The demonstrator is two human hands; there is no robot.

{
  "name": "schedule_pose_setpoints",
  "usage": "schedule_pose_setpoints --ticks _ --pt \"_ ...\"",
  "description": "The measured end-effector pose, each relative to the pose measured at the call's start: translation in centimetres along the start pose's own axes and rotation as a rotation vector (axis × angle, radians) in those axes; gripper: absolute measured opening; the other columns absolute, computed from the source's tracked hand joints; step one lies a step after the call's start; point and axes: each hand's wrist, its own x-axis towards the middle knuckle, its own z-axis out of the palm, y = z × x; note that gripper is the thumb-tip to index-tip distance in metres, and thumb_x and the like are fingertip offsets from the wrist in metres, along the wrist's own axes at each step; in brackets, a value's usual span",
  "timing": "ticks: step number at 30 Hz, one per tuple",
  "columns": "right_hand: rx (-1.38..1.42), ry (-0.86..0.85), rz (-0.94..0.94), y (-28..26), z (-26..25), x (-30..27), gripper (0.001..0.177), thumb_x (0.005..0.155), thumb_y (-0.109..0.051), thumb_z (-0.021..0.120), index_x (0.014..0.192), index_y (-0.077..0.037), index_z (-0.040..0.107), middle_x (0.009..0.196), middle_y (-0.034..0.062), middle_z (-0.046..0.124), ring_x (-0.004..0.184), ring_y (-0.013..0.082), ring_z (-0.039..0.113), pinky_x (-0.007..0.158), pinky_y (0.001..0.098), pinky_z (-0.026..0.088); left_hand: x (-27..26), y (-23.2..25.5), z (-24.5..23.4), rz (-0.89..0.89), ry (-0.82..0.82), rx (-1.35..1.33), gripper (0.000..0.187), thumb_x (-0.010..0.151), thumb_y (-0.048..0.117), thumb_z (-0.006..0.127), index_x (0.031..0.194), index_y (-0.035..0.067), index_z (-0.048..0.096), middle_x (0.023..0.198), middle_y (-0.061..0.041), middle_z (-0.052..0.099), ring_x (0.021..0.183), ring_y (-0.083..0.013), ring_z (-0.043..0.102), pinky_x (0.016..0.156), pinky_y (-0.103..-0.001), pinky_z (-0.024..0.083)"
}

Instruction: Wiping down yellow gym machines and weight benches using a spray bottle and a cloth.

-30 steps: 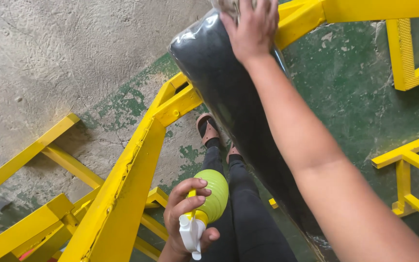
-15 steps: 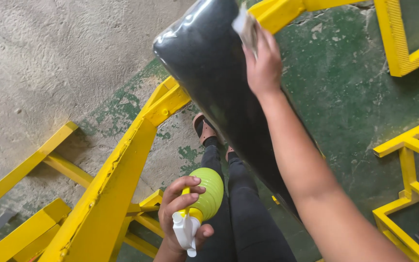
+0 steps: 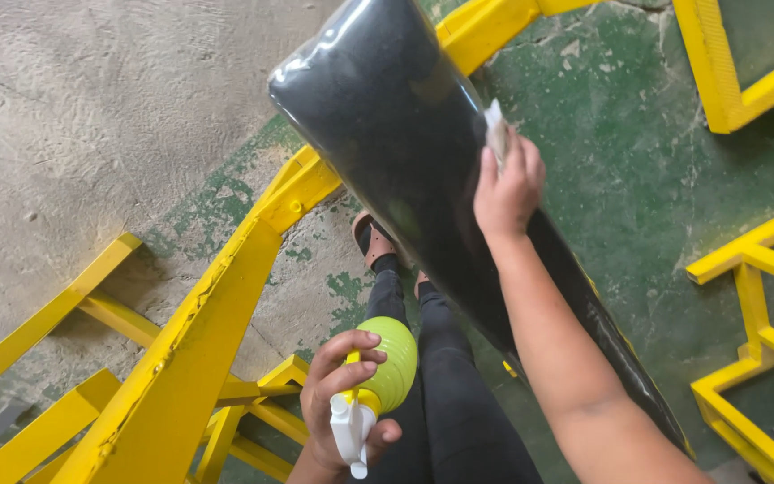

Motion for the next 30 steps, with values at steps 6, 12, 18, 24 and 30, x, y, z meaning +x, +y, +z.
schedule_pose_setpoints --ticks 6,12,18,24,30 --pt "-0.007 0.071 -0.190 -7.6 7.7 7.6 0.059 0.103 -0.030 0.071 0.151 -0.005 0.047 0.147 0.0173 0.049 0.137 0.0407 0.046 0.117 0.0521 0.038 -0.5 -0.4 -0.6 0.002 0.013 0.007 0.060 0.094 0.056 0.074 0.128 0.010 0.055 0.130 -0.020 0.062 0.106 -0.0257 0.072 0.094 -0.038 0.062" --pt "-0.135 0.049 -0.310 -10.6 11.7 12.2 0.060 0.104 -0.040 0.070 0.150 -0.007 0.048 0.149 0.0183 0.046 0.138 0.0445 0.041 0.120 0.0556 0.031 -0.7 -0.3 -1.4 -0.009 0.037 0.006 0.059 0.095 0.055 0.075 0.128 0.010 0.055 0.131 -0.020 0.062 0.107 -0.0264 0.072 0.095 -0.039 0.061" --pt "-0.096 -0.080 -0.469 -10.3 8.1 9.3 0.059 0.109 -0.035 0.069 0.159 -0.012 0.045 0.163 0.0147 0.038 0.149 0.0448 0.035 0.127 0.0547 0.025 -0.7 -0.4 -1.7 -0.013 0.051 0.021 0.058 0.095 0.055 0.074 0.128 0.011 0.055 0.131 -0.020 0.062 0.107 -0.0249 0.073 0.095 -0.038 0.061" --pt "-0.054 -0.153 -0.464 -8.6 2.4 1.5 0.072 0.100 -0.026 0.074 0.163 -0.014 0.041 0.170 0.0104 0.031 0.154 0.0467 0.029 0.127 0.0574 0.023 -0.1 0.1 -1.5 0.006 0.033 -0.007 0.059 0.096 0.055 0.073 0.128 0.010 0.055 0.130 -0.021 0.061 0.106 -0.0258 0.072 0.095 -0.038 0.061" --pt "-0.108 -0.227 -0.423 -5.3 -2.1 -6.5 0.072 0.095 -0.023 0.075 0.161 -0.015 0.045 0.171 0.0090 0.032 0.157 0.0455 0.027 0.125 0.0637 0.022 0.0 0.7 -1.9 -0.028 0.041 0.019 0.060 0.096 0.058 0.073 0.128 0.011 0.054 0.130 -0.020 0.062 0.105 -0.0252 0.074 0.095 -0.037 0.062"
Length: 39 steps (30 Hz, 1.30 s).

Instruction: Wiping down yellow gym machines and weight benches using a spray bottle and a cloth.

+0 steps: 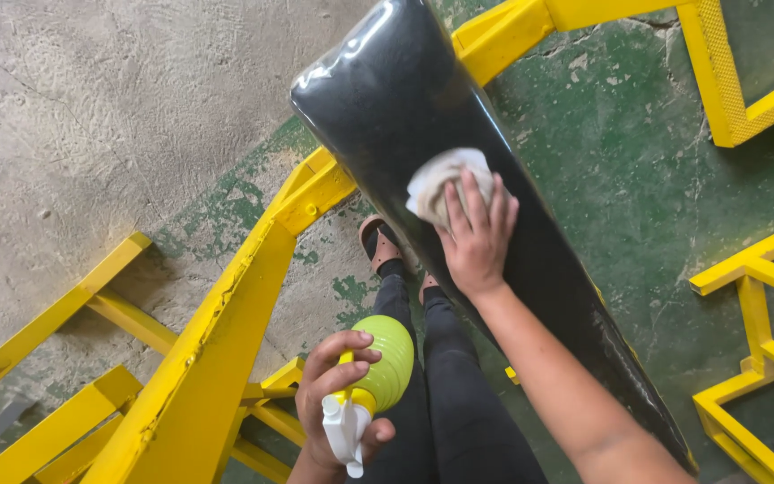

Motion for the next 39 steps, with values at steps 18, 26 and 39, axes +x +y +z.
schedule_pose_setpoints --ticks 18,26,39 --pt "0.010 0.343 0.177 7.3 7.9 18.2 0.057 0.104 -0.025 0.069 0.155 -0.018 0.044 0.151 0.0137 0.044 0.138 0.0384 0.045 0.115 0.0551 0.035 1.2 -0.2 -0.3 0.026 0.010 0.009 0.059 0.096 0.059 0.070 0.126 0.011 0.055 0.128 -0.021 0.062 0.104 -0.0255 0.075 0.095 -0.040 0.063" --pt "-0.036 0.566 0.407 13.3 7.1 21.0 0.045 0.091 -0.007 0.078 0.124 -0.016 0.049 0.132 0.0118 0.041 0.122 0.0360 0.047 0.104 0.0505 0.041 1.6 -1.1 -0.6 0.096 0.008 0.092 0.061 0.097 0.061 0.066 0.125 0.009 0.054 0.125 -0.021 0.063 0.101 -0.0234 0.075 0.097 -0.043 0.061" --pt "0.277 0.354 0.282 13.2 5.6 17.4 0.040 0.092 -0.012 0.082 0.130 -0.005 0.071 0.120 0.0134 0.052 0.112 0.0328 0.055 0.101 0.0422 0.048 1.6 -1.0 0.9 0.021 -0.025 0.066 0.057 0.096 0.058 0.070 0.123 0.010 0.056 0.123 -0.018 0.063 0.101 -0.0240 0.075 0.095 -0.041 0.060"
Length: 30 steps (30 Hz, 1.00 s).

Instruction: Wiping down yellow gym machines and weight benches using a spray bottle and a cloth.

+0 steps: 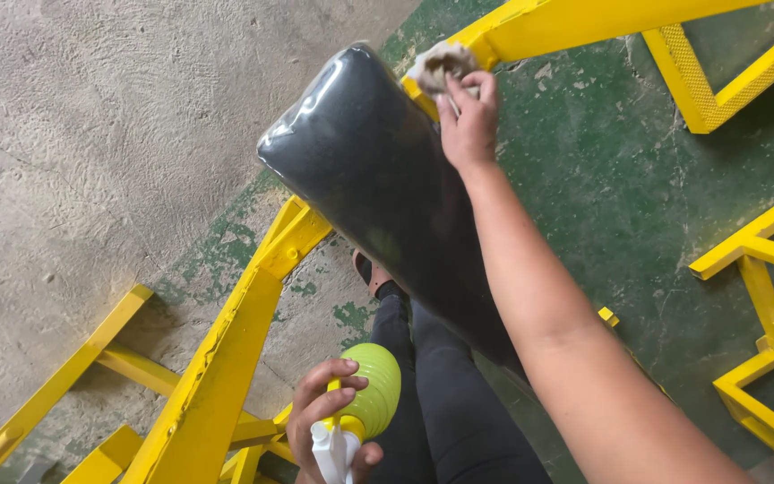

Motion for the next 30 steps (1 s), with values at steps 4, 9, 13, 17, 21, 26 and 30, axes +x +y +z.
schedule_pose_setpoints --ticks 4,9,13,17,21,26,30 --pt "0.143 -0.227 0.001 0.6 -1.3 -0.1 0.029 0.091 -0.009 0.077 0.120 -0.004 0.076 0.114 0.0117 0.059 0.107 0.0286 0.062 0.096 0.0384 0.052 0.6 0.1 1.0 -0.039 -0.003 -0.011 0.059 0.095 0.060 0.070 0.123 0.011 0.056 0.123 -0.019 0.064 0.100 -0.0223 0.076 0.091 -0.038 0.063" --pt "0.135 -0.296 -0.047 0.6 -1.6 0.5 0.027 0.084 -0.003 0.077 0.110 -0.007 0.079 0.109 0.0094 0.064 0.105 0.0283 0.065 0.094 0.0374 0.054 1.2 0.4 1.9 -0.049 -0.005 -0.022 0.059 0.093 0.060 0.071 0.122 0.011 0.058 0.123 -0.018 0.064 0.098 -0.0223 0.077 0.092 -0.038 0.063" --pt "-0.074 -0.077 -0.175 -0.8 -1.1 1.5 0.035 0.080 0.001 0.076 0.112 -0.014 0.081 0.110 0.0077 0.064 0.106 0.0305 0.064 0.094 0.0397 0.054 1.8 0.8 2.3 -0.051 0.028 -0.070 0.058 0.093 0.058 0.074 0.122 0.010 0.059 0.125 -0.020 0.064 0.100 -0.0251 0.076 0.093 -0.041 0.062" --pt "-0.280 0.100 -0.211 0.3 -0.7 3.3 0.034 0.091 -0.003 0.074 0.122 -0.014 0.077 0.122 0.0052 0.065 0.108 0.0294 0.063 0.091 0.0394 0.055 2.1 0.7 2.0 -0.063 0.043 -0.040 0.057 0.093 0.058 0.074 0.122 0.011 0.059 0.126 -0.020 0.064 0.102 -0.0251 0.077 0.094 -0.041 0.062" --pt "-0.389 0.139 -0.217 0.4 -0.9 3.2 0.032 0.092 -0.007 0.073 0.123 -0.015 0.076 0.125 0.0048 0.064 0.110 0.0296 0.063 0.091 0.0392 0.056 2.8 1.2 2.4 -0.048 0.082 -0.008 0.057 0.093 0.058 0.073 0.124 0.013 0.058 0.125 -0.017 0.064 0.102 -0.0226 0.076 0.095 -0.039 0.062" --pt "-0.289 0.058 0.110 -1.4 -1.0 2.3 0.031 0.089 -0.012 0.075 0.119 -0.013 0.077 0.111 0.0095 0.062 0.102 0.0297 0.065 0.083 0.0410 0.055 3.1 1.4 3.0 -0.057 0.088 -0.028 0.056 0.092 0.056 0.075 0.124 0.012 0.059 0.125 -0.018 0.063 0.101 -0.0236 0.076 0.095 -0.039 0.061" --pt "-0.222 -0.085 0.294 -2.1 -1.2 0.9 0.025 0.086 -0.015 0.079 0.110 -0.012 0.078 0.105 0.0106 0.062 0.096 0.0290 0.065 0.081 0.0416 0.055 3.1 1.8 3.5 -0.059 0.072 -0.010 0.056 0.093 0.057 0.073 0.124 0.013 0.059 0.126 -0.017 0.064 0.102 -0.0228 0.076 0.097 -0.040 0.060"
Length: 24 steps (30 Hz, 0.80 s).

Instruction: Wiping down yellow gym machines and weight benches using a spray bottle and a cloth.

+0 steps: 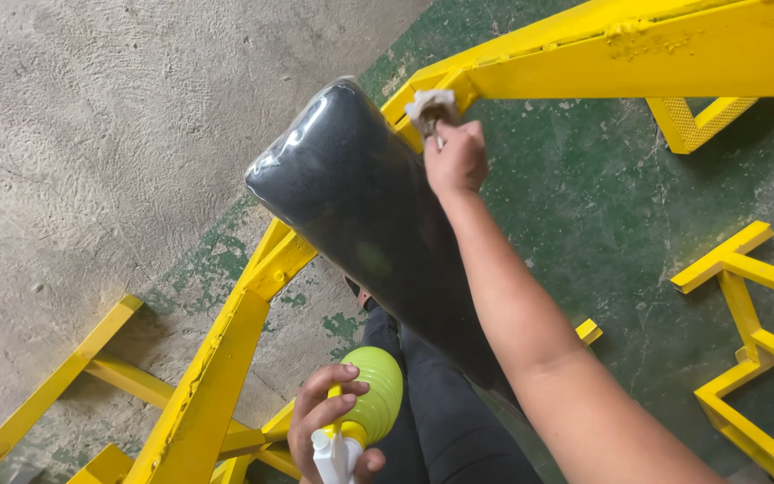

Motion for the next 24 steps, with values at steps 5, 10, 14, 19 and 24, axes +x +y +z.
schedule_pose_setpoints --ticks 5,10,14,19,24 --pt "0.130 -0.081 -0.281 0.3 -0.5 -0.6 0.024 0.082 -0.009 0.081 0.106 -0.012 0.079 0.098 0.0069 0.061 0.094 0.0289 0.065 0.083 0.0412 0.055 -0.1 -0.3 0.1 -0.031 -0.030 -0.066 0.056 0.093 0.056 0.075 0.123 0.011 0.058 0.124 -0.019 0.064 0.100 -0.0243 0.076 0.094 -0.041 0.062" --pt "0.044 0.050 -0.434 -0.2 -0.8 1.9 0.029 0.080 -0.007 0.081 0.108 -0.015 0.080 0.102 0.0063 0.059 0.096 0.0294 0.063 0.081 0.0416 0.054 0.3 -0.5 -0.4 0.024 -0.017 -0.036 0.058 0.094 0.058 0.073 0.123 0.011 0.057 0.124 -0.019 0.064 0.100 -0.0230 0.076 0.094 -0.040 0.061" --pt "-0.013 0.157 -0.299 -0.1 0.4 3.5 0.034 0.083 -0.010 0.082 0.116 -0.016 0.079 0.104 0.0059 0.059 0.093 0.0274 0.064 0.077 0.0410 0.054 0.5 0.0 -1.0 0.061 0.009 0.045 0.057 0.095 0.059 0.070 0.123 0.011 0.057 0.124 -0.019 0.064 0.102 -0.0231 0.076 0.097 -0.042 0.060" --pt "0.015 0.108 -0.126 -2.1 0.5 2.1 0.033 0.082 -0.014 0.082 0.115 -0.018 0.079 0.103 0.0052 0.059 0.092 0.0268 0.066 0.077 0.0407 0.054 0.8 0.2 -1.3 0.073 0.037 0.017 0.058 0.095 0.058 0.071 0.124 0.010 0.056 0.125 -0.021 0.063 0.103 -0.0244 0.074 0.099 -0.044 0.059" --pt "0.063 -0.086 -0.049 -1.1 0.8 0.9 0.026 0.083 -0.019 0.083 0.109 -0.017 0.081 0.105 0.0083 0.063 0.096 0.0290 0.067 0.082 0.0415 0.054 0.4 0.3 -1.6 0.082 0.042 0.057 0.056 0.096 0.057 0.070 0.125 0.010 0.055 0.126 -0.019 0.064 0.106 -0.0245 0.075 0.103 -0.045 0.057"
